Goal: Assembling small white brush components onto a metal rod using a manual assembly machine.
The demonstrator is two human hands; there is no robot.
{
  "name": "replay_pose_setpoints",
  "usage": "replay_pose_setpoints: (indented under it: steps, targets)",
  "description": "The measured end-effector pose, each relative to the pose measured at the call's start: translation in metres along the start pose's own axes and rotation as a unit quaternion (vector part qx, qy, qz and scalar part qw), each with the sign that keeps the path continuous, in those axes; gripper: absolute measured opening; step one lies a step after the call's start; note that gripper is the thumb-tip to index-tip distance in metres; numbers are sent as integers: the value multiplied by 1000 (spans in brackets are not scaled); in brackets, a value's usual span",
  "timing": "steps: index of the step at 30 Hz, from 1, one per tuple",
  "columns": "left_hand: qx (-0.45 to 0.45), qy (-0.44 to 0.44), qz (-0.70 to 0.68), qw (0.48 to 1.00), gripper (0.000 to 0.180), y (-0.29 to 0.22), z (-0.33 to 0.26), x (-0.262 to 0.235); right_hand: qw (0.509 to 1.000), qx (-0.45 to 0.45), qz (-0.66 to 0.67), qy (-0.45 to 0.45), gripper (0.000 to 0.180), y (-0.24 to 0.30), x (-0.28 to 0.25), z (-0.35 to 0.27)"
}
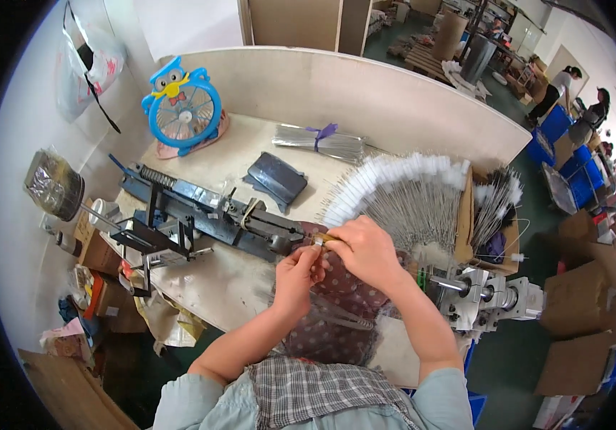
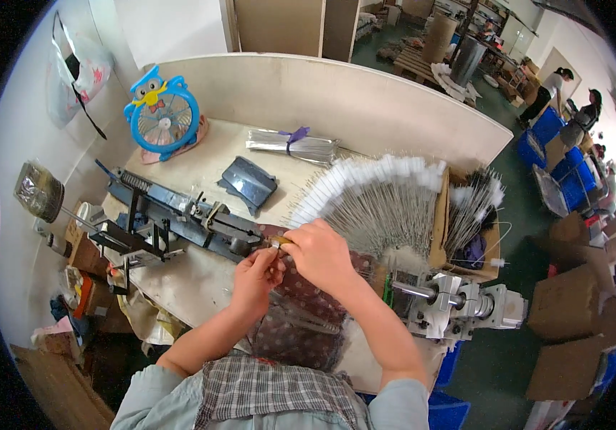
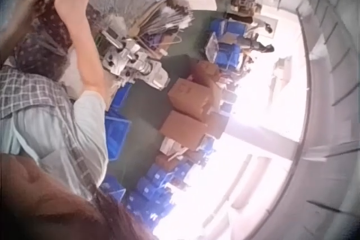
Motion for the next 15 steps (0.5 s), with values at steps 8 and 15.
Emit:
replay_pose_setpoints:
  steps: [8,15]
  targets:
    - [-23,90,66,993,36,-4,1,-6,982,148,75,85,22,-8,12,0]
    - [-49,44,-123,990,37,2,-2,1,995,4,-77,-59,33,36,6,-11]
Point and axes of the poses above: each hand's wrist, its own z-axis towards the middle knuckle, its own x-axis out of the palm, y = z × x, the point moved 6 cm from there along z, towards the middle knuckle, and after that the axes turned 7 degrees about -y, right-handed, at the moved point
